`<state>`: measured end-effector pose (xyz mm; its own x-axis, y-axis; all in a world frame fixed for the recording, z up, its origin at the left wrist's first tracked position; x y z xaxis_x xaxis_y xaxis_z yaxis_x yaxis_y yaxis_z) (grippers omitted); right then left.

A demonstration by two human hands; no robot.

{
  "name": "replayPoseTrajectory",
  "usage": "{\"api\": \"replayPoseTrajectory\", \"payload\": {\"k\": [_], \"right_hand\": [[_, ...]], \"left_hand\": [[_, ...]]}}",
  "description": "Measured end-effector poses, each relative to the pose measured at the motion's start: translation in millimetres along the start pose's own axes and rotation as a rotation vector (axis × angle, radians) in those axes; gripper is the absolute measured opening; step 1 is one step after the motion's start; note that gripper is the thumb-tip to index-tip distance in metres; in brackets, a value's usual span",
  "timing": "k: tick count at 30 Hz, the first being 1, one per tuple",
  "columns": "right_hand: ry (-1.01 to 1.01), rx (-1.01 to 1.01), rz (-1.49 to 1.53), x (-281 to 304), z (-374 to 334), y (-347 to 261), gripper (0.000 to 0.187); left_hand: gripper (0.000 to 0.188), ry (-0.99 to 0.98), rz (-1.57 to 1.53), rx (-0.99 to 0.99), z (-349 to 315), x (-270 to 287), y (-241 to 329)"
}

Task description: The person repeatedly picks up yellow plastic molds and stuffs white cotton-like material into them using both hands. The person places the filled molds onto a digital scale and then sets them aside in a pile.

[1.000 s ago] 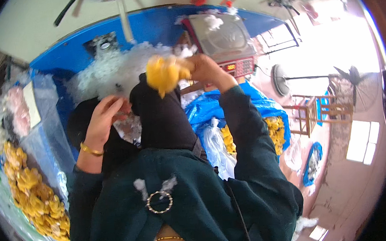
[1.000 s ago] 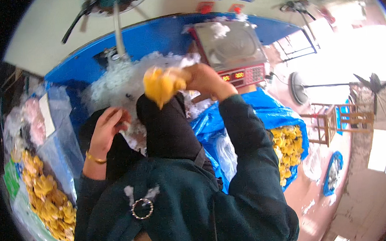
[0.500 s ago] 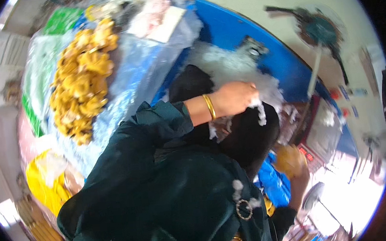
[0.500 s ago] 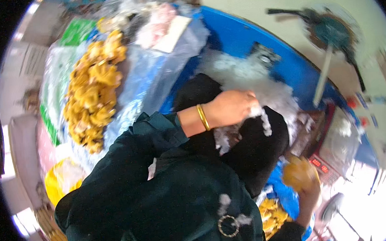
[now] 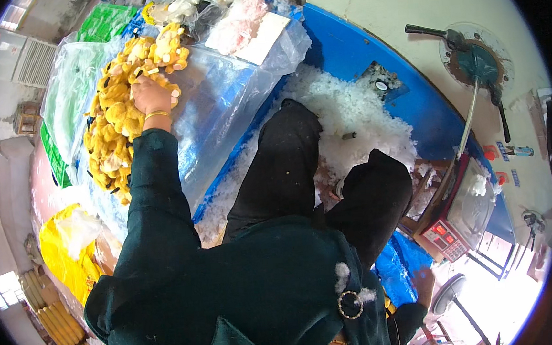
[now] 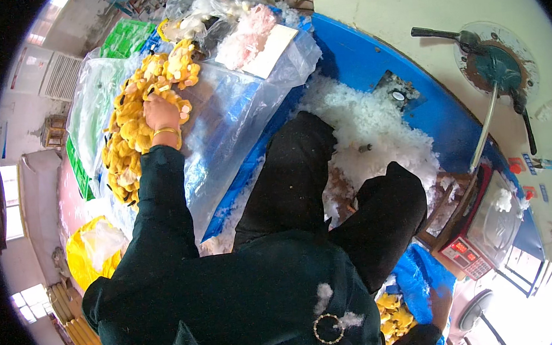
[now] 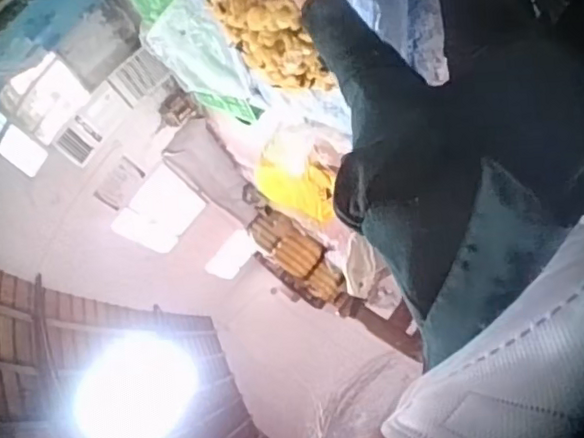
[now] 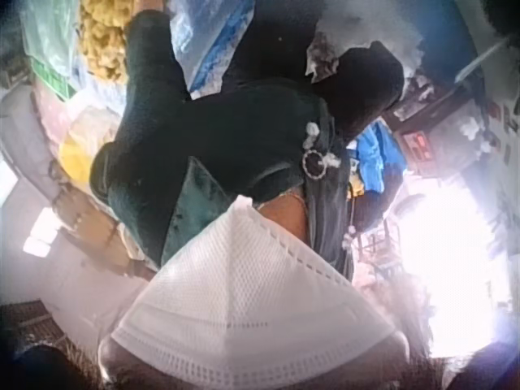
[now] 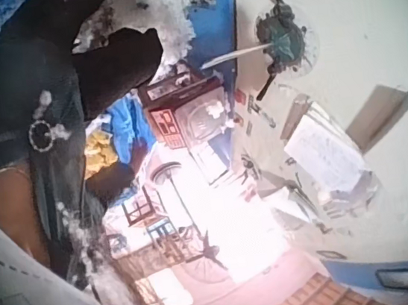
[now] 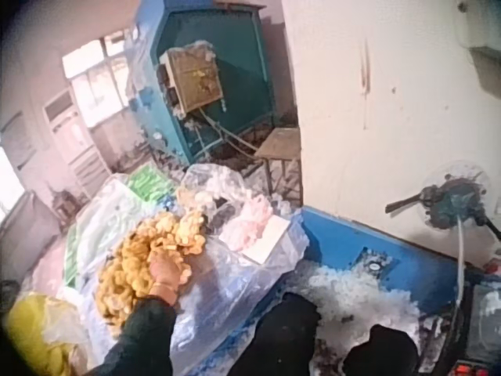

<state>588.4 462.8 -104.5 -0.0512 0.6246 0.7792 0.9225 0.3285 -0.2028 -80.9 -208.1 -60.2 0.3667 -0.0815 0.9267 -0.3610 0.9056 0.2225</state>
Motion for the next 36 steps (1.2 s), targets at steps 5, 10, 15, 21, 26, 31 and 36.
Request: {"api": "replayPoseTrajectory", "payload": {"k": [5, 10, 15, 21, 26, 31, 36], "right_hand": [[0.113, 0.338, -0.171, 35, -10, -227, 0.027], [-0.197, 0.762, 0.415, 3, -29, -381, 0.029], [-0.186, 1.03, 0.568, -12, -48, -475, 0.037], [-0.189, 1.02, 0.61, 12, -40, -435, 0.028], [-0.314, 1.069, 0.441, 26, -55, -420, 0.025], [-0.642, 0.905, 0.484, 31, -52, -402, 0.025], [-0.767, 0.839, 0.587, 16, -34, -375, 0.036]], "left_hand": [[0.031, -0.099, -0.685, -0.247, -15, 12, 25], [0.031, -0.791, -1.6, -0.21, -145, 50, 155], [0.05, -1.143, -1.603, -0.416, -261, 80, 217], [0.049, -0.965, -1.349, -1.004, -267, 125, 249], [0.023, -1.748, -1.309, -0.612, -279, 128, 280], [0.023, -2.27, -1.086, -0.688, -309, 114, 295], [0.023, -2.248, -1.118, -0.565, -315, 119, 309]]}}
Point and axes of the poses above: each hand's wrist, its own z-axis towards the middle knuckle, its own x-axis out of the back of the hand, y = z × x, the point moved 4 cm from there along z, towards the middle knuckle, and after that the axes turned 15 degrees about -z, right-handed, at the moved point
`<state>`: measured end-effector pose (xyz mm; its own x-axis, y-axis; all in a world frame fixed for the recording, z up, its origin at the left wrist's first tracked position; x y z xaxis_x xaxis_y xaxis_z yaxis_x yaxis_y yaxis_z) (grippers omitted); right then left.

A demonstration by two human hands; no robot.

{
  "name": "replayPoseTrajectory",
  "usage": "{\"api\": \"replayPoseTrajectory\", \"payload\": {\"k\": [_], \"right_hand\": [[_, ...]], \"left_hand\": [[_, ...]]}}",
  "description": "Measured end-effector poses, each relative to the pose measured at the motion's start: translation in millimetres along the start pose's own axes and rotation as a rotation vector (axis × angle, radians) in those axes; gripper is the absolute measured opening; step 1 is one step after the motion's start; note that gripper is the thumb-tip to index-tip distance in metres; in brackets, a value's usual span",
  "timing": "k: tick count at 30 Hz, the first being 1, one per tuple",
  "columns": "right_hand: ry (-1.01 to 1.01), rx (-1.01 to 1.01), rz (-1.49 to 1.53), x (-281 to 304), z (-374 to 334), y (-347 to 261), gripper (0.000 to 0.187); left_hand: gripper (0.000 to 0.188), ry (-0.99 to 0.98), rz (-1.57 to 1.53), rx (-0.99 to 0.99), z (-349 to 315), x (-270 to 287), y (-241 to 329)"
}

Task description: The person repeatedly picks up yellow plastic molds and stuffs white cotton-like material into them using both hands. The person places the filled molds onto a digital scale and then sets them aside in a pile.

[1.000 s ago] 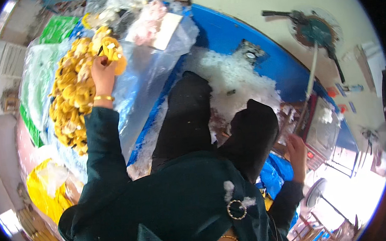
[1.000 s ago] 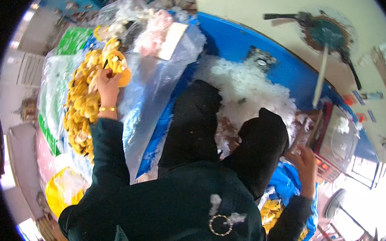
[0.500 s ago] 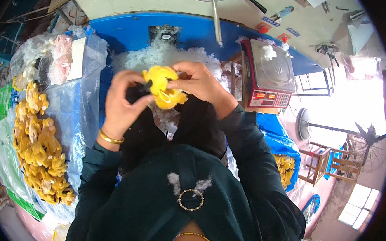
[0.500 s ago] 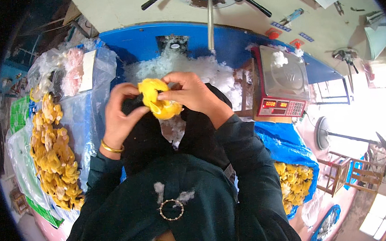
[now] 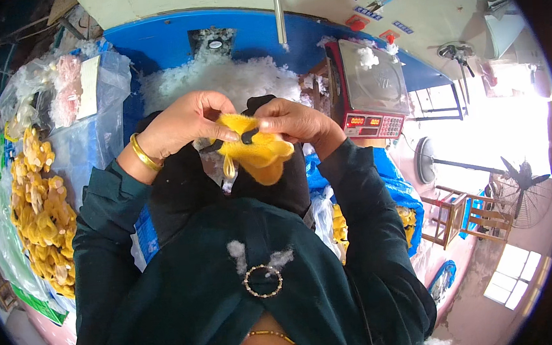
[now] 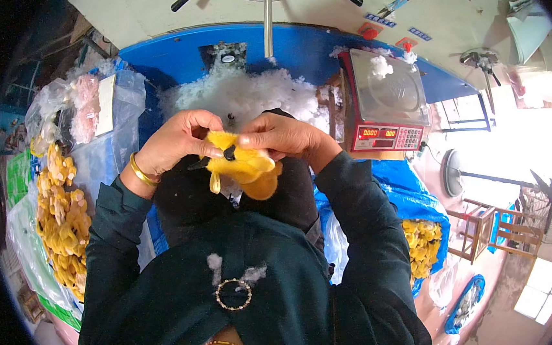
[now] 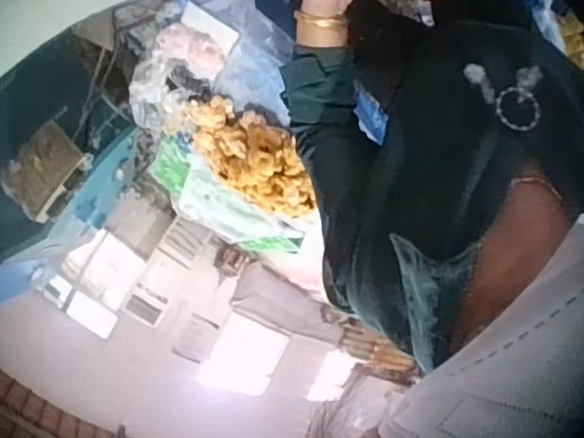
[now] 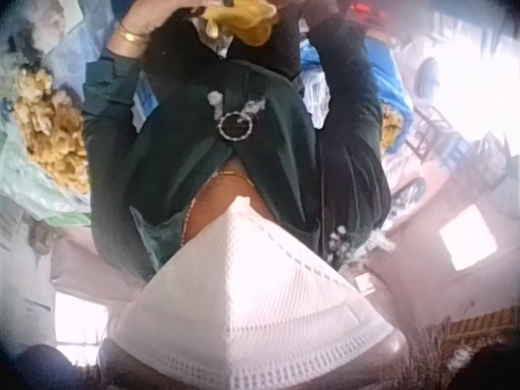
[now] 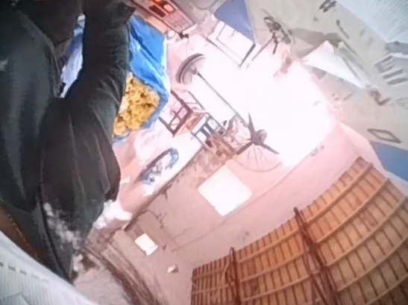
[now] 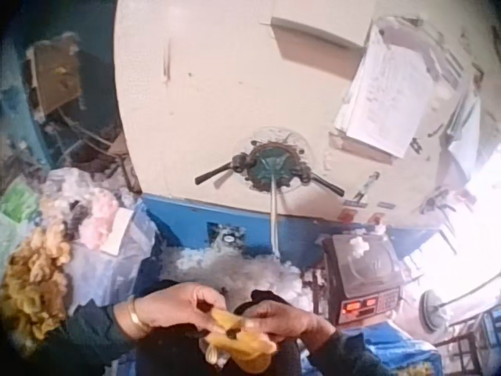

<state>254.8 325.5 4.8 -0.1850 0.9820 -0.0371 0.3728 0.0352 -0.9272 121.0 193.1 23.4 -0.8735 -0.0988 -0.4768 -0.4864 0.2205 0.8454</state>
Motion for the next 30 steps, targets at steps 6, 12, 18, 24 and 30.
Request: {"api": "replayPoseTrajectory", "payload": {"k": [6, 12, 18, 24, 30], "right_hand": [[0.539, 0.483, -0.902, 27, -21, -22, 0.022], [1.039, 0.336, -1.171, 63, -46, -48, 0.012], [1.238, 0.362, -1.373, 86, -44, -67, 0.012], [1.209, 0.186, -1.547, 70, -49, -70, 0.01], [1.271, 0.232, -1.499, 75, -49, -65, 0.013]], "left_hand": [[0.025, -0.056, -0.065, 0.041, 18, -8, -11], [0.016, 0.09, 0.595, -0.5, 56, -19, 46], [0.016, 0.452, 1.209, -0.808, 77, -31, 75], [0.013, 0.436, 1.299, -0.779, 76, -38, 76], [0.012, 0.468, 1.343, -0.747, 78, -38, 75]]}}
Point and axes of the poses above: each hand's wrist, its own z-axis towards the middle knuckle, its own x-axis out of the back of the hand, y = z × x, the point moved 4 cm from there along z, towards the middle knuckle, and after that the axes turned 15 degrees about -z, right-handed, at the moved point
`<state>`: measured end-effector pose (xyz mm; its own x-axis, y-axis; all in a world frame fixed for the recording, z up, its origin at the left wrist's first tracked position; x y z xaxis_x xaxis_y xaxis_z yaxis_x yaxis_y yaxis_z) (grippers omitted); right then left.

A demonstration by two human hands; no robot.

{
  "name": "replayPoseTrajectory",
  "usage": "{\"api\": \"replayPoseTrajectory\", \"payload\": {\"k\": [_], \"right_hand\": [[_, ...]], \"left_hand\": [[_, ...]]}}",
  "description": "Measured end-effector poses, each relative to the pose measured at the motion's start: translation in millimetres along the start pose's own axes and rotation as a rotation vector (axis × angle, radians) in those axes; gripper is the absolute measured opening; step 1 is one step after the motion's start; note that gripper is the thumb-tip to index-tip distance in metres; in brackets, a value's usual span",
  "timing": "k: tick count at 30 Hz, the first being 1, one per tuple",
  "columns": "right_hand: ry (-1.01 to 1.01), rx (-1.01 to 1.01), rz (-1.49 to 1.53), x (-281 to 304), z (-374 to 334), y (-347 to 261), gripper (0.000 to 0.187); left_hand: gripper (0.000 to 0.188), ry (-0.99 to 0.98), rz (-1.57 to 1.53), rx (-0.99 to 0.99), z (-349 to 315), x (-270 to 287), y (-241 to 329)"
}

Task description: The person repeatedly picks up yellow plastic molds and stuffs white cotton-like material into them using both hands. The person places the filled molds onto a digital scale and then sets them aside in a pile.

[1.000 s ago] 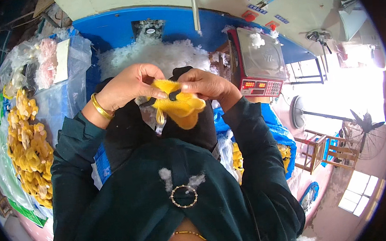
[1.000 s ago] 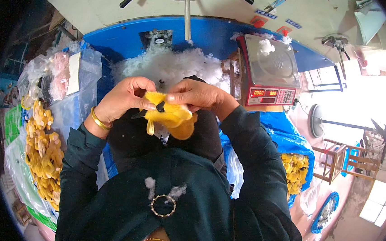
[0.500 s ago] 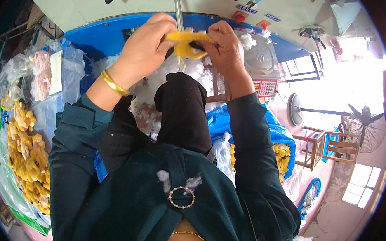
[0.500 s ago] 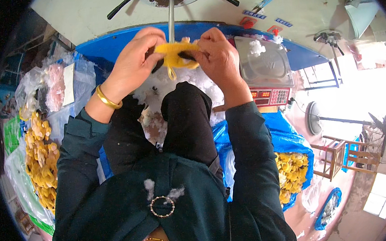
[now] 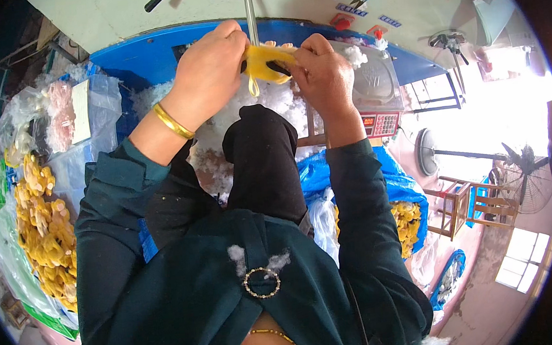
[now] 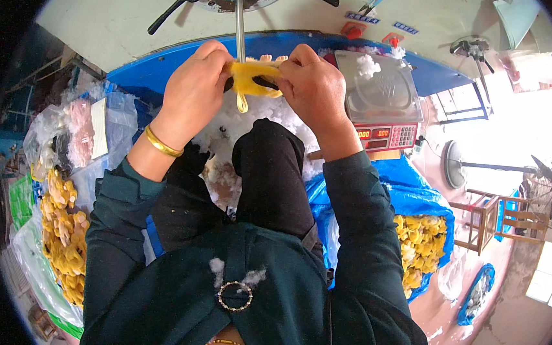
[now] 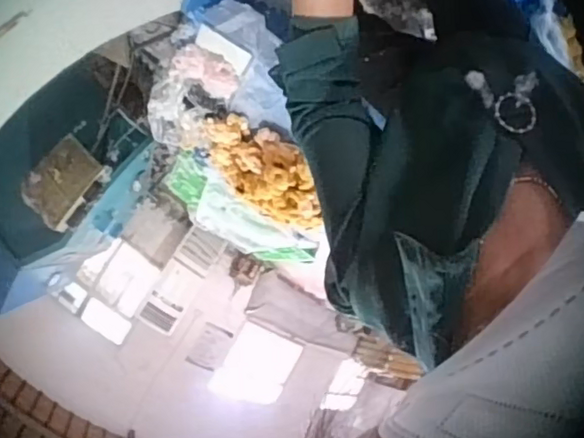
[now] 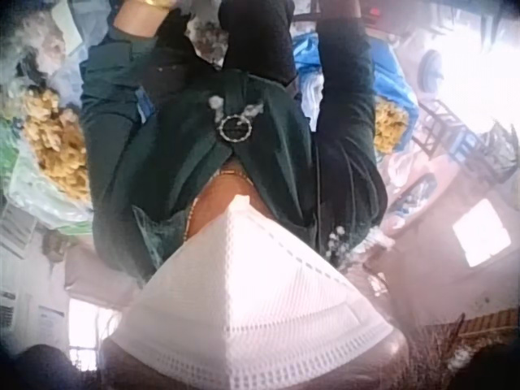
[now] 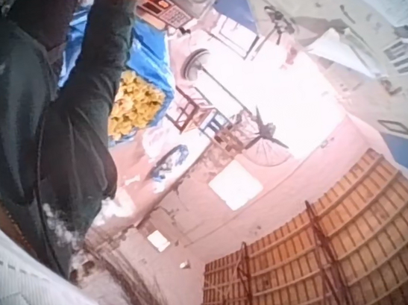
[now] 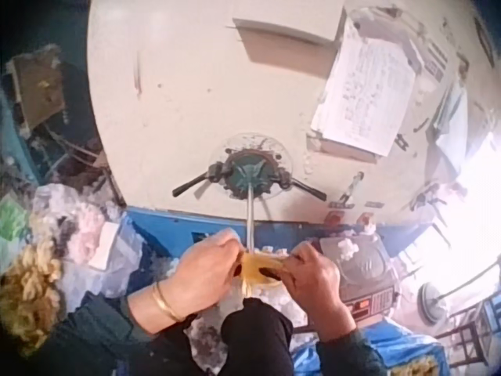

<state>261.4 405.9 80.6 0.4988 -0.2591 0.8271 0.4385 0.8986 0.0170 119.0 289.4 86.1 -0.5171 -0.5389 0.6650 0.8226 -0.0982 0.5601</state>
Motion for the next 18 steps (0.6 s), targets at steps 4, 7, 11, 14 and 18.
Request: {"api": "replayPoseTrajectory", "payload": {"k": [4, 7, 11, 14, 18], "right_hand": [[-0.008, -0.014, -0.113, 6, 0, -18, 0.012], [-0.017, -0.032, -0.139, 9, -2, -42, 0.015], [-0.027, -0.039, -0.043, 6, 0, -59, 0.017], [-0.074, -0.084, -0.023, -6, -4, -49, 0.017], [-0.1, -0.105, 0.066, -10, -5, -29, 0.017]], "left_hand": [[0.01, 0.033, 0.039, -0.029, 5, -7, -7], [0.009, 0.074, 0.023, -0.076, 12, -14, -18], [0.008, 0.181, -0.02, -0.153, 20, -6, -52], [0.007, 0.101, 0.031, -0.13, 17, -3, -51], [0.009, 0.047, -0.159, -0.15, 6, -5, -39]]}}
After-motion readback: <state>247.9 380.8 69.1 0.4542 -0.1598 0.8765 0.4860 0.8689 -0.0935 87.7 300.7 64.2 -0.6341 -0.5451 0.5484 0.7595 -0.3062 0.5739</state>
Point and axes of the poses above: each hand's wrist, its own z-axis towards the middle knuckle, its own x-axis out of the back of the hand, y = z × x, the point moved 4 cm from there along z, towards the middle knuckle, and after that the axes turned 15 degrees about -z, right-handed, at the moved point
